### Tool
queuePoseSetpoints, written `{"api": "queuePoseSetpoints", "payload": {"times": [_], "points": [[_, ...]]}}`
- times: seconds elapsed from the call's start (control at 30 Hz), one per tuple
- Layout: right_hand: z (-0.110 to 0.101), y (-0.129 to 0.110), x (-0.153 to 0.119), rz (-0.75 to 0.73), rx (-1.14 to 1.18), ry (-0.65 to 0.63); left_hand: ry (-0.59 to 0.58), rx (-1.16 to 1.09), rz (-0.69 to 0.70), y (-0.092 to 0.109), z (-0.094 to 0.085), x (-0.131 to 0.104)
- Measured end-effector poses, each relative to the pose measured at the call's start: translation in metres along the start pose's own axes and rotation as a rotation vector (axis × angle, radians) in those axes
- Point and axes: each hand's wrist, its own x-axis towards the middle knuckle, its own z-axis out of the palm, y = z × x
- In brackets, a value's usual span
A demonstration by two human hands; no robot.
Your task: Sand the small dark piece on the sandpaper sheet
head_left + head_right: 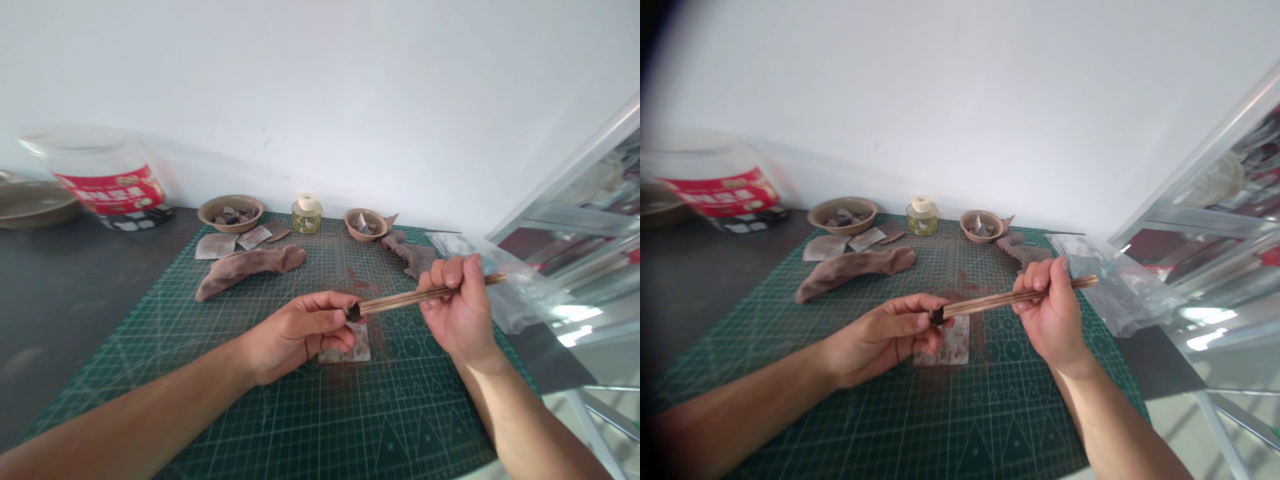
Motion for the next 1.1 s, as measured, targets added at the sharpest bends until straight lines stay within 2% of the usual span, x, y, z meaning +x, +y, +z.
{"api": "queuePoseSetpoints", "payload": {"times": [0.3, 0.5, 1.1], "points": [[0.0031, 0.0009, -0.0019, -0.007, 0.023, -0.002, -0.075, 0.014, -0.021, 0.0000, -0.0018, -0.0005], [0.0037, 0.0025, -0.0044, -0.031, 0.056, -0.069, -0.110, 0.006, -0.040, -0.0011, -0.0037, 0.0008], [0.0015, 0.0043, -0.0047, 0.033, 0.090, -0.075, -0.253, -0.012, -0.034, 0.0004, -0.0049, -0.0030]]}}
